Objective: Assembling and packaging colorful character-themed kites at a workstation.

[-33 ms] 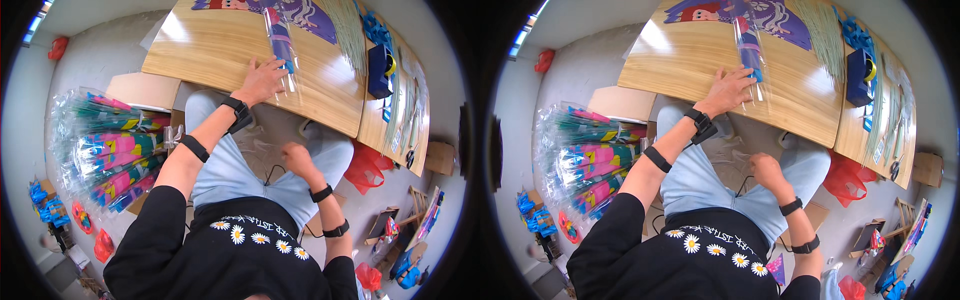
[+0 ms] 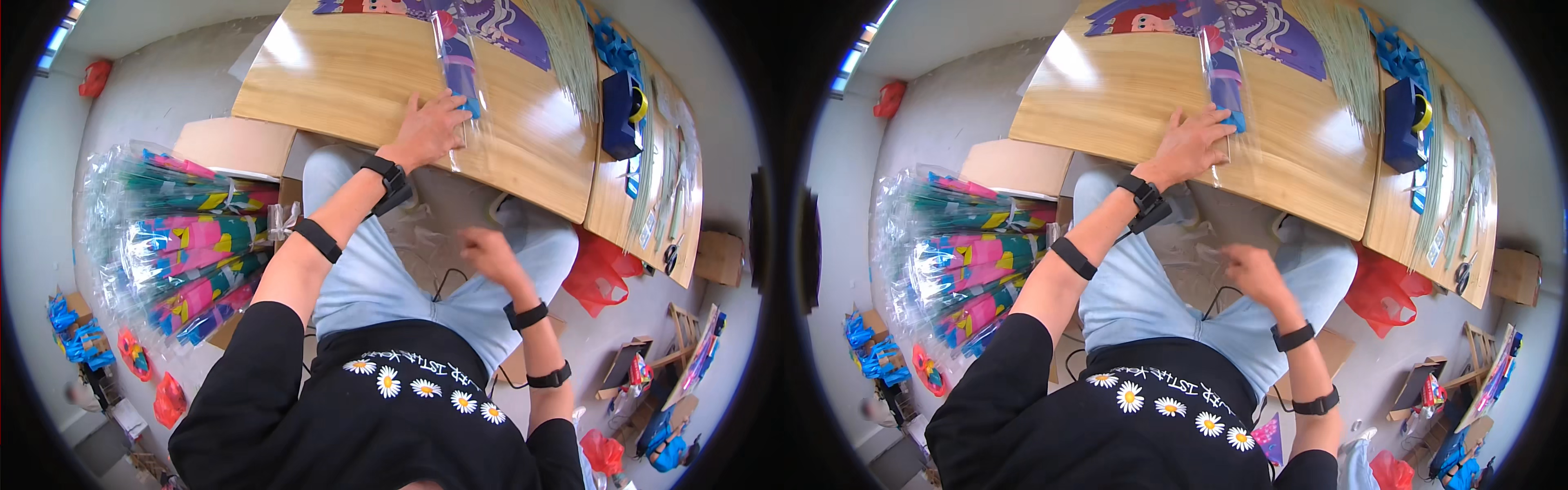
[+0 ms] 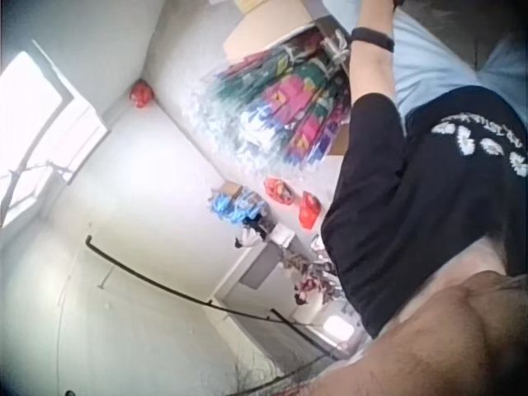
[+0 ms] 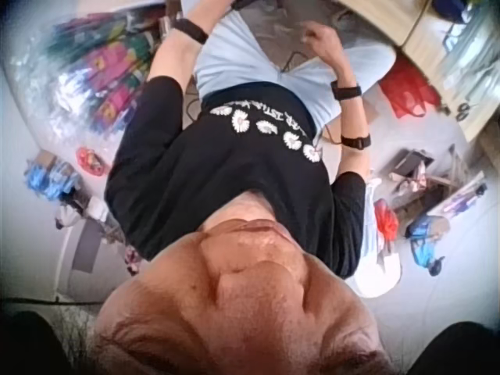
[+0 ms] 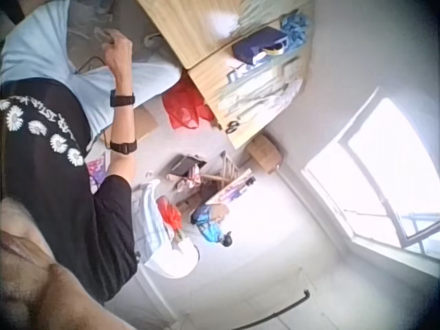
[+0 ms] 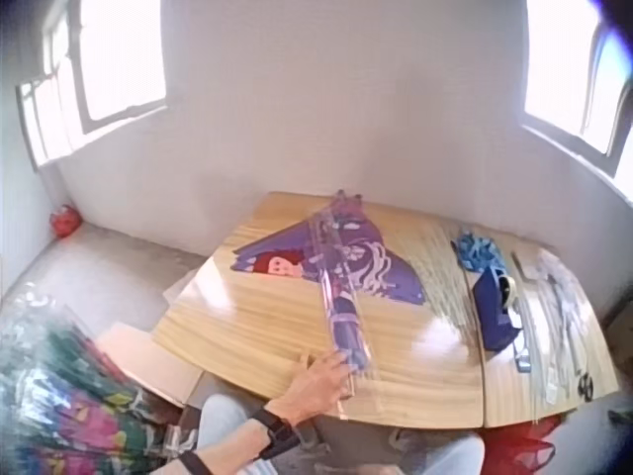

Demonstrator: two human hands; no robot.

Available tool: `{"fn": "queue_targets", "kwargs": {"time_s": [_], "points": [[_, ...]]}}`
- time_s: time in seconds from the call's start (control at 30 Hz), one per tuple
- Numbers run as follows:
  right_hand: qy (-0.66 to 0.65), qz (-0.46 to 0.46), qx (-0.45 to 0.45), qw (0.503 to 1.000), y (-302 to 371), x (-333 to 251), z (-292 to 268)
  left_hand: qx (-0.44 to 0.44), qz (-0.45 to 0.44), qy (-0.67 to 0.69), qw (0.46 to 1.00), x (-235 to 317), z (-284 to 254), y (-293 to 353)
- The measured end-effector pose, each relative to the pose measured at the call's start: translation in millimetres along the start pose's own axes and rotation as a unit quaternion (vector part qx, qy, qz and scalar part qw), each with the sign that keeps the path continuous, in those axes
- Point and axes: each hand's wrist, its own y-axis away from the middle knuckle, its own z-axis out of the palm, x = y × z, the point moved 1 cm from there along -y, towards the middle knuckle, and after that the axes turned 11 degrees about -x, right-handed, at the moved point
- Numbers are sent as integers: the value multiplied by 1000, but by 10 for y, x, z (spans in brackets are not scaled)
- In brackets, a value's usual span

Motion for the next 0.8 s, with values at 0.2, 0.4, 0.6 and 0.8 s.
{"fn": "queue_targets", "kwargs": {"time_s": [0.2, 0.4, 0.6, 0.8], "points": [[141, 68, 194, 969, -28, 550, -20, 166, 108, 142, 970, 216, -260, 210], [-309, 138, 92, 937, -55, 125, -345, -7, -15, 379, 925, 574, -189, 764], [-339, 124, 120, 925, -47, 64, -376, 59, -11, 286, 956, 580, -93, 866], [129, -9, 272, 954, -236, -495, -734, 140, 18, 79, 987, 501, -218, 669]]}}
